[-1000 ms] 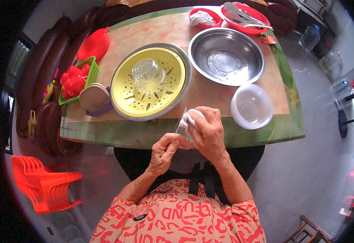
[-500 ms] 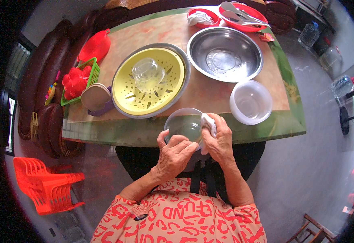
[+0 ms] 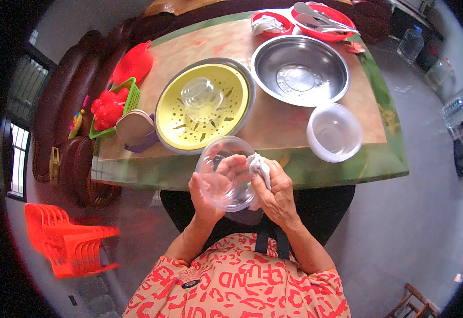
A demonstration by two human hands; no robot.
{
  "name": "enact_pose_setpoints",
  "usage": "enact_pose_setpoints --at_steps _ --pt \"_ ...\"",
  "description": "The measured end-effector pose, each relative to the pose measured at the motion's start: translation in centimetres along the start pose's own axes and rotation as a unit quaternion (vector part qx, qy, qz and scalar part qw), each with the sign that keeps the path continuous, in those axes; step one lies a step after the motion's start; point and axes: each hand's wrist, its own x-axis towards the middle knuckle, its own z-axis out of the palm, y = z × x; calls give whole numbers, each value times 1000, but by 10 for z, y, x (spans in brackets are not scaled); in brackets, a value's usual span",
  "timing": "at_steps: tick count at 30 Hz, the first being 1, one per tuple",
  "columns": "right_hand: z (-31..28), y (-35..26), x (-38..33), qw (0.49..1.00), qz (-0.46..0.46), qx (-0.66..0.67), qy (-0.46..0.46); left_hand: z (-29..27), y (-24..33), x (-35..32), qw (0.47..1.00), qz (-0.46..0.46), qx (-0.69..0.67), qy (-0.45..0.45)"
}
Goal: The person wipes the interior and exterior of several small, clear plastic bowls using a white cloth. They handle the bowls one at a time, rotating them to clean all surfaces, and place the finished items into a yellow colander on the table.
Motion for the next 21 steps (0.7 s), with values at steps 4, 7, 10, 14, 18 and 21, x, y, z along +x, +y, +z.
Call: enact_pose_setpoints --at_steps 4,7,10,14,18,21 --pt "-14 -24 -2 996 10 81 35 -8 10 4 999 -28 -10 -22" --pt "-9 -52 6 994 -104 -24 16 -7 10 2 998 -43 -21 36" --pt "-9 -54 7 973 -215 -73 31 -5 14 6 989 -34 -117 82" --pt "-25 -54 -2 974 -159 -51 -153 -12 29 5 964 7 -251 84" --pt "-32 -44 -20 973 -76 -36 -215 -13 46 9 976 43 -199 77" --pt "-25 -59 -21 993 -4 114 -11 -12 39 5 987 18 -153 55"
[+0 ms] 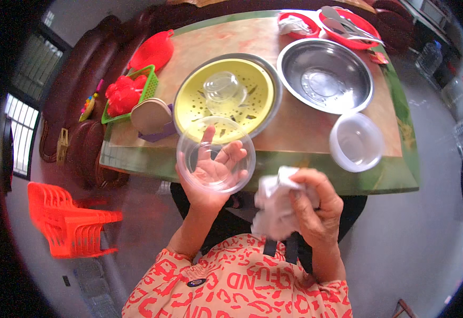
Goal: The person wipes the interior and exterior of several small, clear plastic bowls using a white cloth. They handle the bowls one at a time, rotating them to clean all surfaces, and place the finished items into a yellow colander on the table.
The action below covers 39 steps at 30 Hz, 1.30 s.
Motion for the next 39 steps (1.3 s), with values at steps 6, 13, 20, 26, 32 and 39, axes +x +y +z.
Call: enact_pose_setpoints --at_steps 6,13,20,26,32,39 --pt "28 9 39 894 -348 -281 -31 17 -28 -9 994 -28 103 -6" --pt "28 18 48 730 -347 -563 -172 13 -27 -8 992 -36 120 22" --pt "22 15 34 780 -175 -512 -315 1 -28 -8 979 -37 203 4" --pt "32 7 43 886 -266 -261 -276 1 -24 -10 992 -42 123 -1" --pt "53 35 48 792 -355 -480 -128 10 -19 -15 993 -40 111 9" --pt "57 13 46 793 -221 -468 -321 -3 -1 -13 987 -28 159 -3"
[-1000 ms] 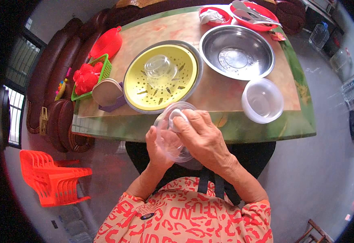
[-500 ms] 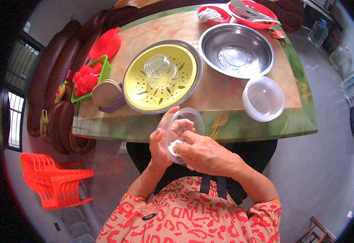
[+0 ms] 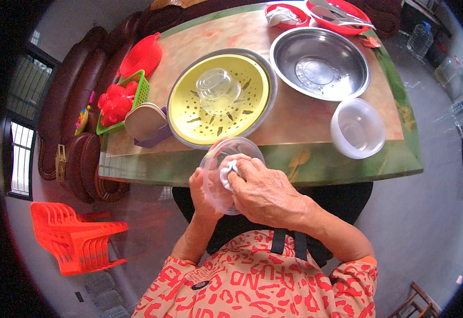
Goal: The person wipes the interior and exterior of several small, clear plastic bowls using a white cloth. They handle the bowls one at a time, rotating them to clean all surfaces, and place the finished items into a yellow colander on the table.
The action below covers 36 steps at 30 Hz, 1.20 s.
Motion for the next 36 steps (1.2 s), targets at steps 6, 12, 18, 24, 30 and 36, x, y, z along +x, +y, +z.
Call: enact_pose_setpoints --at_steps 6,12,18,24,30,36 --pt "1 -17 15 991 -109 80 -11 -13 16 2 999 35 0 -24" --pt "23 -16 40 967 -198 -151 56 -31 34 -10 997 55 -46 21" --pt "40 -18 77 953 -225 -176 96 -53 61 -12 994 75 -60 55" --pt "42 -28 105 961 -203 -158 98 -136 87 10 900 262 161 308" --pt "46 -27 116 966 -193 -141 98 -195 123 24 588 292 680 325" --pt "52 -21 114 972 -169 -135 97 -210 136 24 587 283 700 293"
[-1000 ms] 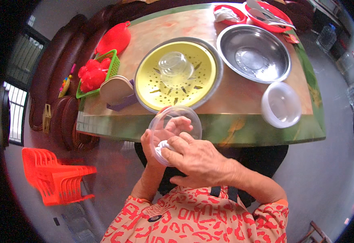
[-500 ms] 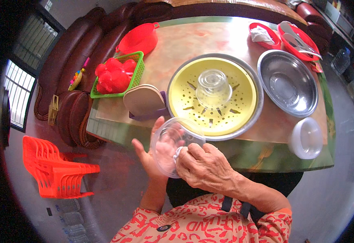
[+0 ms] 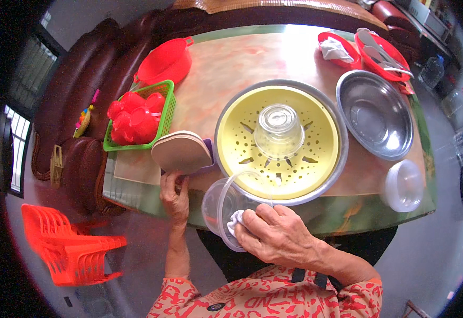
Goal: The person wipes the interior and exterior of several small, clear plastic bowls using a white cloth. They handle the bowls one at a time, rotating them to clean all surfaces, and place the finished items into a yellow colander on the table.
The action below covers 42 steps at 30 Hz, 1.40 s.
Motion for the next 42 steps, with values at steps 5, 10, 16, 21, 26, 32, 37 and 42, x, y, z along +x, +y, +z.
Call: enact_pose_setpoints --at_steps 5,10,16,21,26,32,37,42 --pt "-15 6 -13 998 41 -51 -22 -19 -19 -3 999 9 28 15" --pt "-47 17 -35 980 127 -143 -51 -55 -53 -4 999 4 49 12" --pt "-61 20 -67 955 215 -200 -42 -63 -1 -19 992 -8 37 123" --pt "-61 19 -78 960 213 -181 -24 19 97 -40 797 -338 -487 -119" --pt "-68 22 -95 961 218 -168 -25 55 133 -45 696 -417 -572 -122" --pt "-73 27 -121 962 234 -142 -15 28 115 -51 742 -333 -558 -162" --pt "-76 27 -130 961 236 -143 -4 5 98 -66 739 -354 -552 -154" --pt "-82 23 -133 967 217 -132 -2 -14 85 -74 740 -342 -551 -177"
